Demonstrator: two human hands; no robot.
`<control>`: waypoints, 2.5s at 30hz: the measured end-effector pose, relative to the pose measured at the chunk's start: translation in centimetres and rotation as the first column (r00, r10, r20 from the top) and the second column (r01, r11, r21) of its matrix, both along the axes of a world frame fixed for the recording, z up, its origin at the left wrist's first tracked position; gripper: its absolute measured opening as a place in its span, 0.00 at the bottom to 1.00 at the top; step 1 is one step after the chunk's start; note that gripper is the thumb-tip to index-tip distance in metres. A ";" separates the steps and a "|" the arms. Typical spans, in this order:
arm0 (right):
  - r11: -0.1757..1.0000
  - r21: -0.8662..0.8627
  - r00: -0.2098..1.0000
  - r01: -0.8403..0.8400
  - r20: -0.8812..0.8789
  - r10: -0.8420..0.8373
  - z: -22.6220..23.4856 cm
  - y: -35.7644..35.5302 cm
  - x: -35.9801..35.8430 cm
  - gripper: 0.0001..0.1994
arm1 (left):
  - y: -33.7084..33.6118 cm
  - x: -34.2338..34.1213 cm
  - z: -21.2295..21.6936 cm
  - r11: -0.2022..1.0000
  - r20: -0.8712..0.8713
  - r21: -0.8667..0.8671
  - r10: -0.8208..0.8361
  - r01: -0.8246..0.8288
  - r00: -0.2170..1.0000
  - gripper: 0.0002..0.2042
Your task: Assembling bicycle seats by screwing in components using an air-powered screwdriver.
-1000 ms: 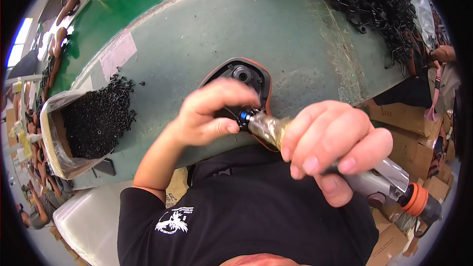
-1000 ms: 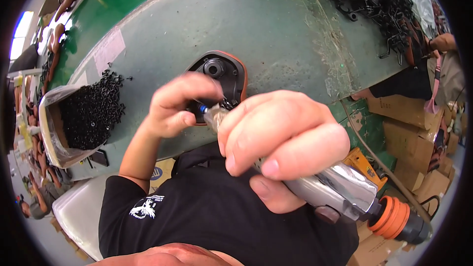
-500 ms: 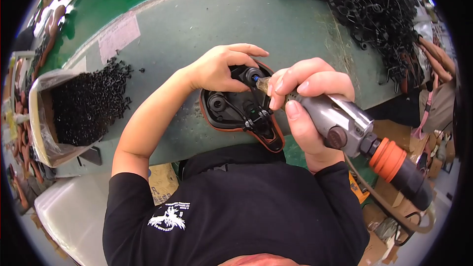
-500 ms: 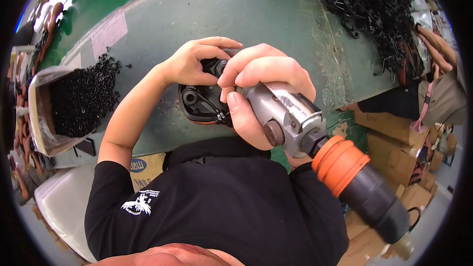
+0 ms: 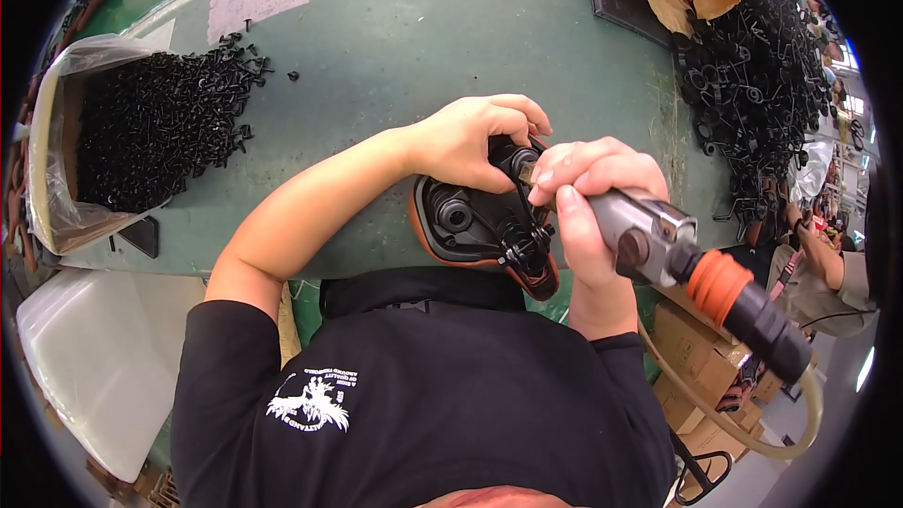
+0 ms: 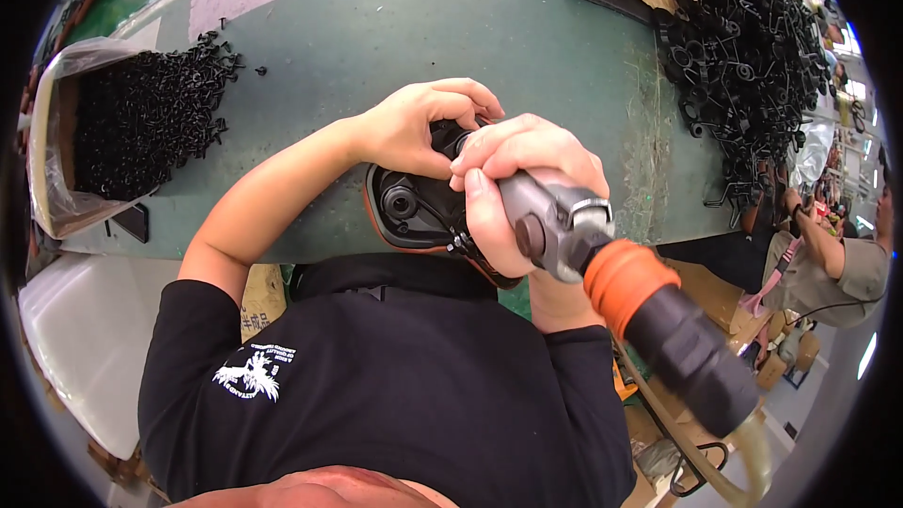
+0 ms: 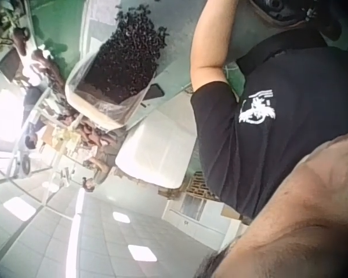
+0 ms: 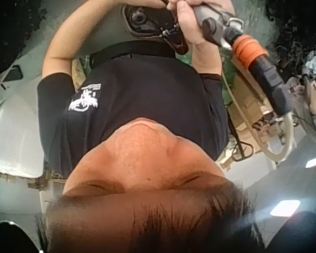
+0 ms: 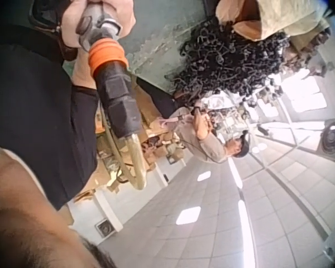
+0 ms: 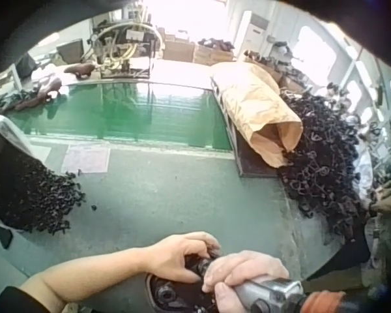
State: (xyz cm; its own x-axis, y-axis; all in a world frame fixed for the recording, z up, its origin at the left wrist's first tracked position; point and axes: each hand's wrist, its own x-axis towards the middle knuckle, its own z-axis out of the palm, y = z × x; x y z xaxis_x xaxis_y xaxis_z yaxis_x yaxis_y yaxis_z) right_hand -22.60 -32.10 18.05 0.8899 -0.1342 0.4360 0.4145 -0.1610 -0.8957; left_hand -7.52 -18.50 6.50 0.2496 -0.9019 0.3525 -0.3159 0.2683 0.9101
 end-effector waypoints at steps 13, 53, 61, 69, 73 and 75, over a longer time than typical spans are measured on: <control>0.980 0.166 0.954 0.108 0.259 -0.149 3.6 -0.2 -3.7 0.13 | 8.3 10.0 3.2 0.711 0.197 -0.107 0.701 -0.695 0.686 0.16; 0.929 0.262 0.960 0.262 0.033 -0.280 -9.2 1.8 0.5 0.15 | 29.2 2.4 -1.3 0.292 0.724 -0.284 0.690 -0.913 -0.004 0.19; 0.919 0.309 0.949 0.244 0.120 -0.292 -10.1 2.0 -1.2 0.15 | 28.6 3.8 -2.9 0.091 0.734 -0.245 0.668 -0.965 -0.123 0.32; 0.911 0.319 0.954 0.260 0.059 -0.293 -9.7 1.7 -0.3 0.15 | 25.6 6.6 -3.3 0.149 0.757 -0.197 0.651 -0.969 -0.054 0.28; 0.915 0.312 0.957 0.256 0.052 -0.285 -9.6 1.7 0.0 0.16 | 25.9 6.4 -2.8 0.182 0.721 -0.207 0.692 -0.961 -0.024 0.21; 0.915 0.307 0.960 0.262 0.019 -0.281 -9.3 2.0 0.2 0.16 | 26.0 6.3 -2.7 0.192 0.706 -0.210 0.708 -0.959 -0.013 0.17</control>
